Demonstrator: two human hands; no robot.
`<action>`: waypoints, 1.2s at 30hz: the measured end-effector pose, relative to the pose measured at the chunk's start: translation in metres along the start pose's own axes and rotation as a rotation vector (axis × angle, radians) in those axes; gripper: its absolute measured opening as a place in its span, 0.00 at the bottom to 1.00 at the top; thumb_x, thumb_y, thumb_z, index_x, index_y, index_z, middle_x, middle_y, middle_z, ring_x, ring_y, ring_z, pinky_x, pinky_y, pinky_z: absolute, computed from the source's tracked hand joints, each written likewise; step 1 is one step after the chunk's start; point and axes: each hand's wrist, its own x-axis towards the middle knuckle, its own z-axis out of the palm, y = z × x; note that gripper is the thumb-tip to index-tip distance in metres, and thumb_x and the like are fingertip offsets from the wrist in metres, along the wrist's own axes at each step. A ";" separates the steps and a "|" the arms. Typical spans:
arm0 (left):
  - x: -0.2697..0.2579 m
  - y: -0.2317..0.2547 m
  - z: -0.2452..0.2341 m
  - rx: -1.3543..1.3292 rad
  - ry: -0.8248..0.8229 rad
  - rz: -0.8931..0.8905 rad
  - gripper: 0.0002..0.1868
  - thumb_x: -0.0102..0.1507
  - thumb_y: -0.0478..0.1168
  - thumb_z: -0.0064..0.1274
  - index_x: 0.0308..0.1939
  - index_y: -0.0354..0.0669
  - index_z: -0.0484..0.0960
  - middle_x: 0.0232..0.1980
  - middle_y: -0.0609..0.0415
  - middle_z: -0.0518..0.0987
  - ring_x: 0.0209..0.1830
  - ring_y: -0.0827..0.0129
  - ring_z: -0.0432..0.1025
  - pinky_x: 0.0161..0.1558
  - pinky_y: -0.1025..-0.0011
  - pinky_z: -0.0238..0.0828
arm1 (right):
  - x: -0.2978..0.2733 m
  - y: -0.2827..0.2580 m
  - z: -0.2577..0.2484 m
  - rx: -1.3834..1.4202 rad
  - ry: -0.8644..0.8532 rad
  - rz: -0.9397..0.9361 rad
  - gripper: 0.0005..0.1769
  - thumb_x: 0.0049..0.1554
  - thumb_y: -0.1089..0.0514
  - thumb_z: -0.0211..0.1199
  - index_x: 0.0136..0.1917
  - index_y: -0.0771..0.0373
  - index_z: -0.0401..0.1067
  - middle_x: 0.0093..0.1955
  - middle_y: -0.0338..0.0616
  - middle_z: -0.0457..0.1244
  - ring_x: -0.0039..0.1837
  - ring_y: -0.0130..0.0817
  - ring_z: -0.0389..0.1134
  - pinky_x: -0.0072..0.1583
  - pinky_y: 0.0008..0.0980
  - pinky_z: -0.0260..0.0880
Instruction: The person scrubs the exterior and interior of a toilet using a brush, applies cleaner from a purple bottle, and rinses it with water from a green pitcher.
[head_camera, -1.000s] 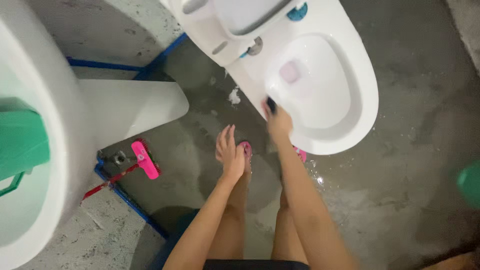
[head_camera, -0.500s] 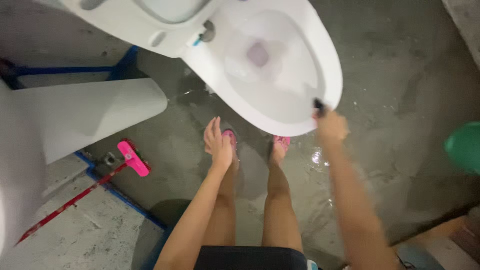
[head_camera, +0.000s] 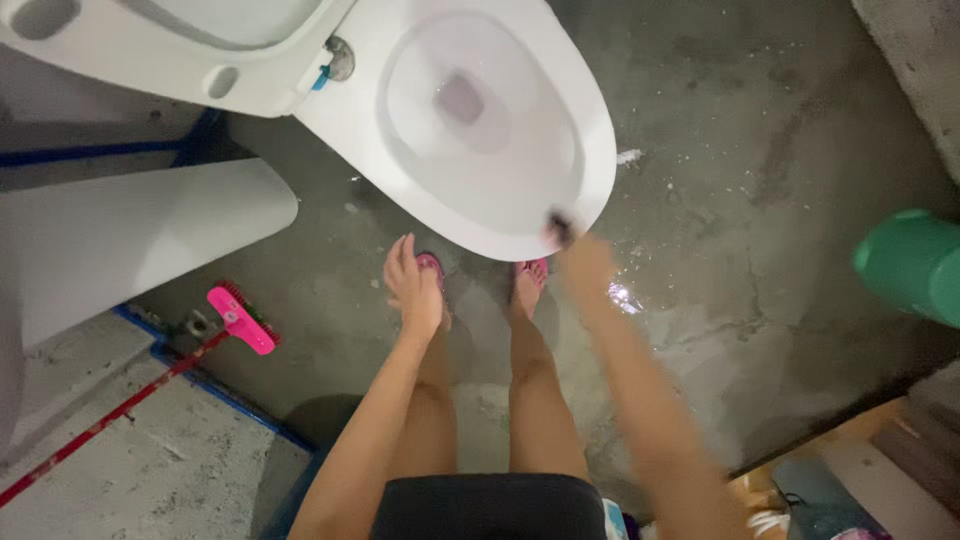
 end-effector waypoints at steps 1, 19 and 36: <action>0.000 0.003 0.006 0.001 0.011 0.018 0.35 0.64 0.40 0.36 0.78 0.52 0.56 0.81 0.53 0.50 0.82 0.50 0.40 0.72 0.33 0.35 | 0.016 0.008 -0.015 -0.062 -0.024 0.016 0.25 0.62 0.37 0.58 0.58 0.58 0.74 0.52 0.50 0.70 0.57 0.49 0.71 0.55 0.51 0.72; -0.002 -0.030 0.007 -0.033 0.048 0.060 0.36 0.65 0.40 0.38 0.79 0.52 0.54 0.81 0.52 0.49 0.81 0.50 0.40 0.72 0.35 0.41 | 0.098 0.023 -0.040 -0.147 0.049 -0.227 0.19 0.70 0.39 0.54 0.57 0.53 0.76 0.42 0.48 0.71 0.43 0.41 0.73 0.49 0.48 0.71; 0.006 0.030 -0.088 0.198 -0.038 0.070 0.34 0.67 0.43 0.37 0.77 0.47 0.52 0.80 0.55 0.52 0.80 0.59 0.49 0.71 0.56 0.53 | -0.018 -0.065 -0.025 0.053 -0.164 -0.395 0.21 0.66 0.35 0.45 0.67 0.30 0.73 0.65 0.45 0.67 0.61 0.44 0.70 0.58 0.45 0.69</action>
